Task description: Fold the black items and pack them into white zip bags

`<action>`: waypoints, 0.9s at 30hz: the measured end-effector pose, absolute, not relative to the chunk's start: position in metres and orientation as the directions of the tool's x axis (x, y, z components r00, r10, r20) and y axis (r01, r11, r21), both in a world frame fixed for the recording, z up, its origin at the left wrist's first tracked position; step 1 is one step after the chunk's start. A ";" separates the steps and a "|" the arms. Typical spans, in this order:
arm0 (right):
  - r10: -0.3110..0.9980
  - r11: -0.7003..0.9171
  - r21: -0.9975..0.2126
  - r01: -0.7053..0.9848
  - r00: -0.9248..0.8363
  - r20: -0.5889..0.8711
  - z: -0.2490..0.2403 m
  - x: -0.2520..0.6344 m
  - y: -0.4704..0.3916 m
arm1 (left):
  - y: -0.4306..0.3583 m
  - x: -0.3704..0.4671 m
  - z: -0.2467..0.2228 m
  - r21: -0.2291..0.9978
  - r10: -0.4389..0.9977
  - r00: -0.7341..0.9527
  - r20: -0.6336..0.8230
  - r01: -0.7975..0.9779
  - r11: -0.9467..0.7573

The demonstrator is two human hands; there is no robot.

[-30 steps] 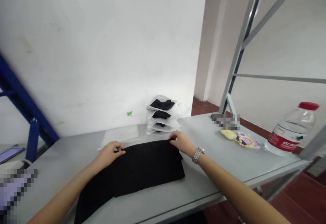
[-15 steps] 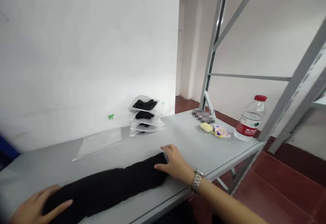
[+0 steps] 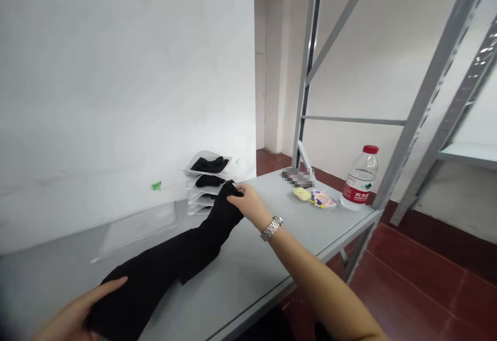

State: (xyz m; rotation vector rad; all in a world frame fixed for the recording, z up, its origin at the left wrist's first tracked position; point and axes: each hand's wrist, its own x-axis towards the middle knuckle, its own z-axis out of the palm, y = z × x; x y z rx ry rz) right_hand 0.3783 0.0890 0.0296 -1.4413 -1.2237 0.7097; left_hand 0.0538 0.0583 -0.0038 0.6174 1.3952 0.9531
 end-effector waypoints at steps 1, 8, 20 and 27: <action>0.908 0.161 -0.912 0.377 0.305 0.286 0.039 0.371 0.088 | 0.055 0.065 0.001 0.804 0.816 -0.053 -0.575 -0.219 0.552; 0.800 0.549 -0.459 0.698 -0.280 0.531 -0.001 0.261 0.038 | 0.037 0.102 0.007 0.760 0.831 0.110 -0.545 -0.355 0.545; 0.949 0.257 -0.945 -0.199 -0.131 0.286 0.021 0.310 0.141 | 0.076 0.096 0.034 0.909 0.958 -0.003 -0.286 -0.317 0.270; 0.806 -0.336 -0.817 -0.467 -0.592 0.007 -0.022 0.287 0.125 | 0.078 0.104 0.014 0.823 0.993 0.092 -0.071 -0.557 0.110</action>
